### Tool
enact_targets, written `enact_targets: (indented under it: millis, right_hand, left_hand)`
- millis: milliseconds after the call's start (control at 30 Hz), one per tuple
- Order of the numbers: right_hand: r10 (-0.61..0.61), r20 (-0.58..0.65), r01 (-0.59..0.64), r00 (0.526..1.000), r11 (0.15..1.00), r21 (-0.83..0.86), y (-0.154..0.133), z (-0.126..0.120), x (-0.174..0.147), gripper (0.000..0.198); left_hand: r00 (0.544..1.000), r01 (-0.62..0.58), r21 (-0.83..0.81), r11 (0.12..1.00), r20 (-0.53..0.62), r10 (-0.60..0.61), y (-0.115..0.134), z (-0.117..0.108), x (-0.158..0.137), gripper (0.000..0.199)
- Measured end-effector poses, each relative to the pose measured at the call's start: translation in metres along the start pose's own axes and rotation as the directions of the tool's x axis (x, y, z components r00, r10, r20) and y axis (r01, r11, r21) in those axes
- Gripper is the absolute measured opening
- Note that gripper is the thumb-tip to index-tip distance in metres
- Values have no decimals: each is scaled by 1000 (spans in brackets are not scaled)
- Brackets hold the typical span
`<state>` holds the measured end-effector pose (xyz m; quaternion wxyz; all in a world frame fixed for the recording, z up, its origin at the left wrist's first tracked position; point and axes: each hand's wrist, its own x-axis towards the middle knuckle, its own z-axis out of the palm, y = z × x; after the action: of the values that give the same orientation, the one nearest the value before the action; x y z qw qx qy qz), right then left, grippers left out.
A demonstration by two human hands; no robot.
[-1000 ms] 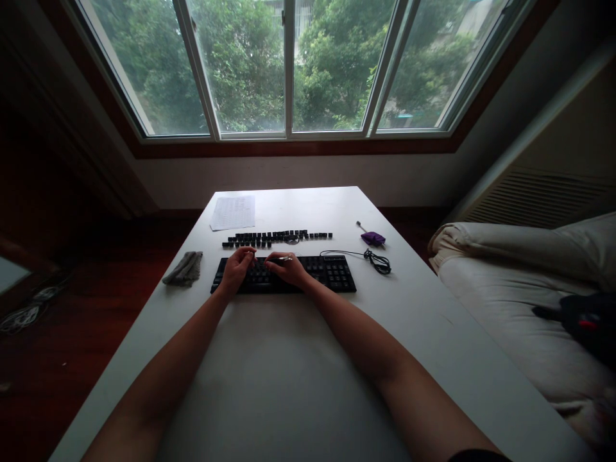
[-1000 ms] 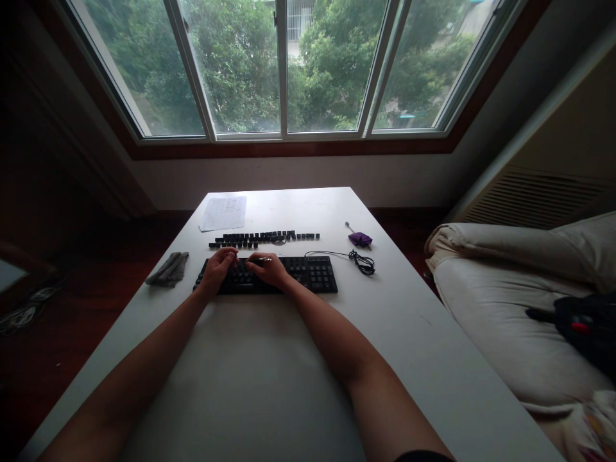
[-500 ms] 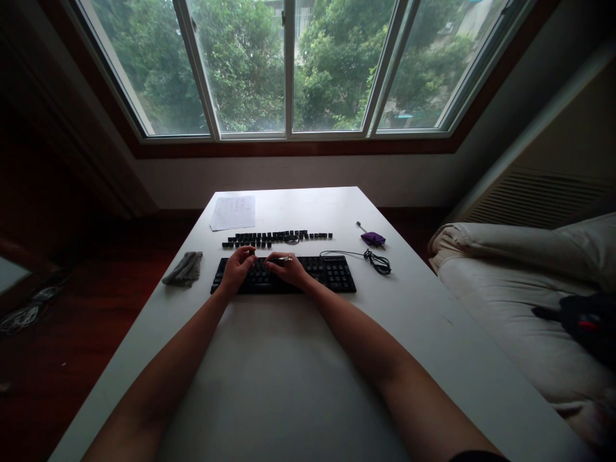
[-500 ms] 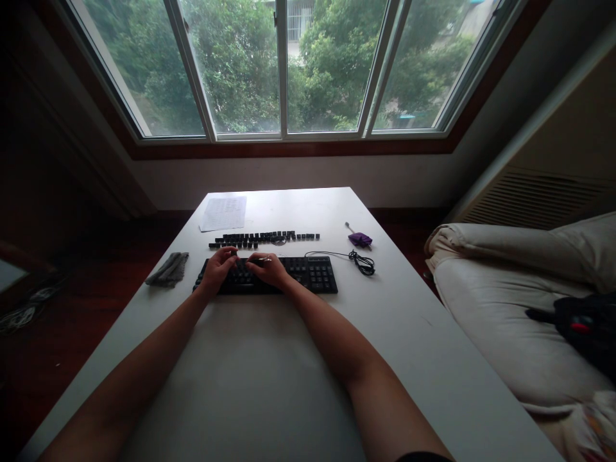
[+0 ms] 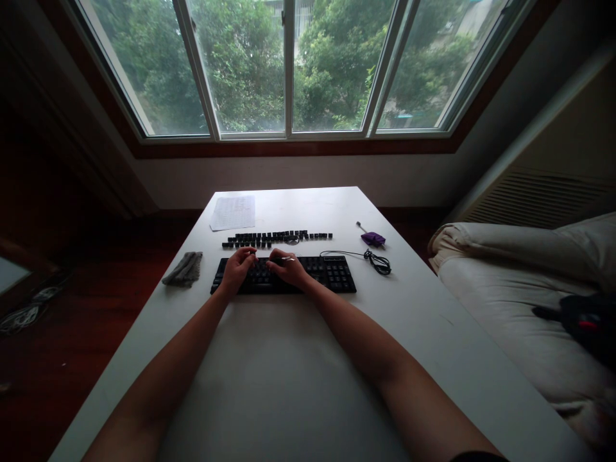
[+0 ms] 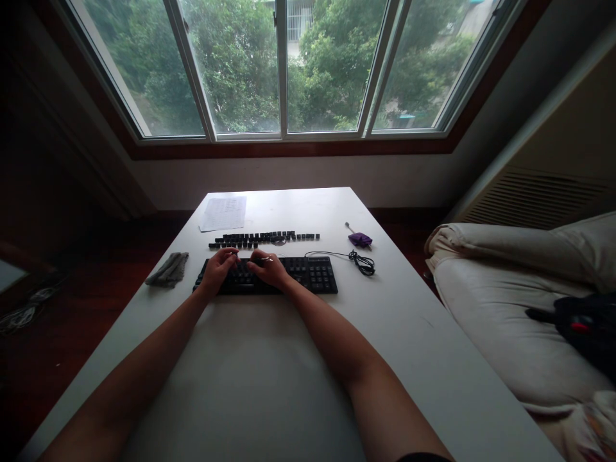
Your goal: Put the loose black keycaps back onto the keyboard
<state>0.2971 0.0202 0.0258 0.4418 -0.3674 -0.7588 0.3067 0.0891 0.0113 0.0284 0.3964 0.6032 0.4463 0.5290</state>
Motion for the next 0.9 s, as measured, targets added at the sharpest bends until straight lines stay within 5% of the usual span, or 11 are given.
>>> enact_targets:
  millis: [267,600,900]
  right_hand:
    - [44,-110,-39,993,998,48,5,3,1,16]
    - [119,-78,-99,990,970,222,9,4,4,17]
    - [173,-104,-115,979,902,415,9,5,7,21]
  left_hand:
    - [1000,0,-22,1000,2,0,-3,0,1,37]
    - [997,-2,87,996,-81,9,-1,-3,0,35]
    - [996,42,28,999,-77,-40,-6,-2,11,42]
